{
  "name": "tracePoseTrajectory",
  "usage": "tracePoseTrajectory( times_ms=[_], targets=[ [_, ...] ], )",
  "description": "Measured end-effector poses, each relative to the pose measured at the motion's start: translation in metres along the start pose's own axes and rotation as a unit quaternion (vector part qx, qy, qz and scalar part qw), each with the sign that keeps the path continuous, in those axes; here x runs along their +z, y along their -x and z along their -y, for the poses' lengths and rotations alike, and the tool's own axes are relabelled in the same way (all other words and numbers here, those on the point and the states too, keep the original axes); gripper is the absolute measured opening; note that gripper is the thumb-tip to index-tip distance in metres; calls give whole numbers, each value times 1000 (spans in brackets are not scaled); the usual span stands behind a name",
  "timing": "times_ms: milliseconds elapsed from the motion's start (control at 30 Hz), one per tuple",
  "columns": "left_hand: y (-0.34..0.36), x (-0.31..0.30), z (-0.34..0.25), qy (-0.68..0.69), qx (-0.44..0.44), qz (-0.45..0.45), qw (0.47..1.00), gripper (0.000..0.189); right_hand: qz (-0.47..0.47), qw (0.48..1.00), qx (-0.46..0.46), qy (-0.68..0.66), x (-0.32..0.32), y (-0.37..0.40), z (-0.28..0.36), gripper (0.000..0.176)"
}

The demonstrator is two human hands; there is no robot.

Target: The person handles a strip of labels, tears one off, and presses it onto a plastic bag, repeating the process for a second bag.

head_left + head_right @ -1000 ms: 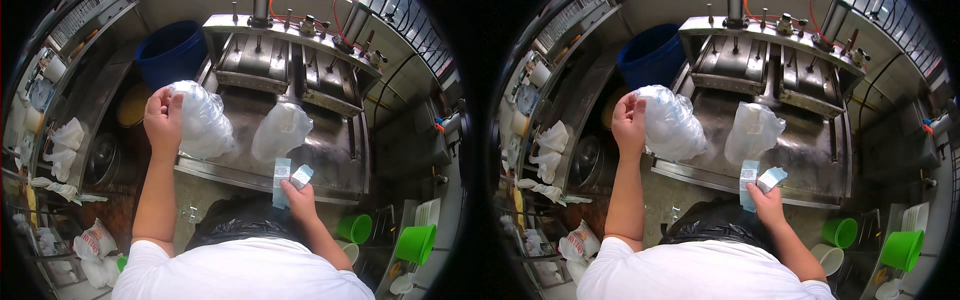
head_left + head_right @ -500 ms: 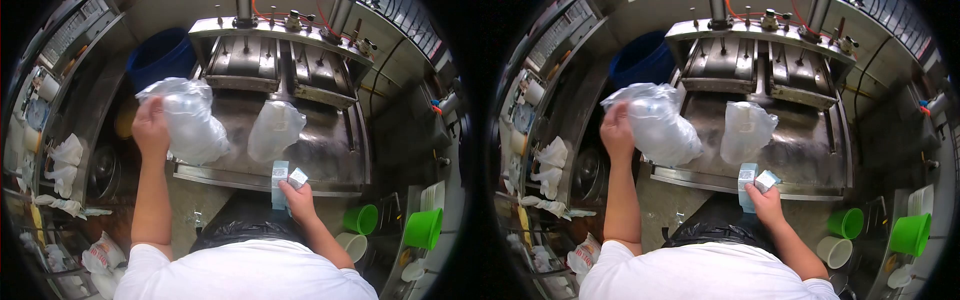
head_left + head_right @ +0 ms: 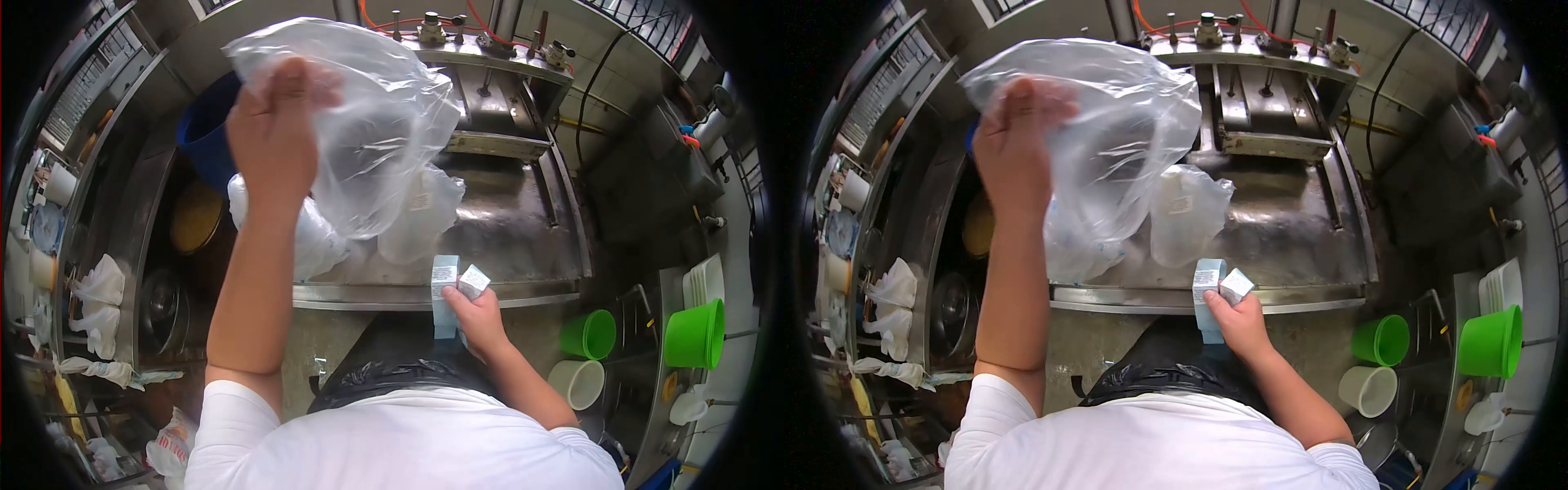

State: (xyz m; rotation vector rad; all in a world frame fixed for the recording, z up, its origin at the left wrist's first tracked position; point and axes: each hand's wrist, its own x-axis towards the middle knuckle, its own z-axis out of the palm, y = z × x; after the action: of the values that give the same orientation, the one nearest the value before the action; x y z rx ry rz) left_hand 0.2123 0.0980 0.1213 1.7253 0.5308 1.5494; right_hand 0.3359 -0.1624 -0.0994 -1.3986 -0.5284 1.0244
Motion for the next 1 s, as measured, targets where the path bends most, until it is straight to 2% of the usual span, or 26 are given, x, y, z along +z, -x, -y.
tracePoseTrajectory(
  times_ms=[67,133,167,233,267,333,467,567,600,667,700,767,800,867,900,967,1000],
  targets=[
    [4,20,26,-12,35,14,999,29,-31,999,-22,11,-5,2,-1,23],
    [11,35,47,29,-32,68,997,29,-41,999,-23,10,-12,1,-7,23],
    [15,38,55,32,-31,71,997,29,-49,999,-21,10,-16,0,-8,23],
    [19,44,63,114,-158,78,978,30,-56,998,-23,1,-22,2,-8,23],
    [18,45,63,117,-159,83,977,30,-60,998,-22,-7,-24,3,-9,23],
    [14,43,61,210,-221,41,952,33,-68,997,-26,-12,-25,4,-6,23],
    [10,42,54,223,-243,52,943,33,-62,998,-18,5,-28,1,-6,23],
    [22,50,75,211,-270,69,937,35,-57,998,-24,8,-28,-4,-7,23],
    [31,52,93,212,-268,68,937,35,-56,998,-26,9,-28,-7,-9,23],
    [55,54,133,74,-203,155,964,39,-42,998,-38,15,-28,-12,-9,23],
    [68,55,138,75,-200,154,965,39,-41,998,-41,15,-28,-14,-7,23],
    [104,53,138,-87,-56,221,970,57,-56,998,-23,25,-28,-18,-4,20],
    [119,52,137,-85,-52,221,970,57,-58,998,-28,25,-30,-21,-3,20],
    [144,49,138,-114,-94,265,953,78,-65,998,-23,12,-35,-29,-4,21],
    [155,46,150,-112,-90,265,954,78,-67,997,-28,12,-36,-37,-6,21],
    [167,38,171,-122,-115,351,921,82,-66,992,-53,-98,-39,-54,-9,21],
    [170,34,174,-119,-111,351,922,82,-67,991,-58,-96,-40,-62,-7,21]
  ],
)
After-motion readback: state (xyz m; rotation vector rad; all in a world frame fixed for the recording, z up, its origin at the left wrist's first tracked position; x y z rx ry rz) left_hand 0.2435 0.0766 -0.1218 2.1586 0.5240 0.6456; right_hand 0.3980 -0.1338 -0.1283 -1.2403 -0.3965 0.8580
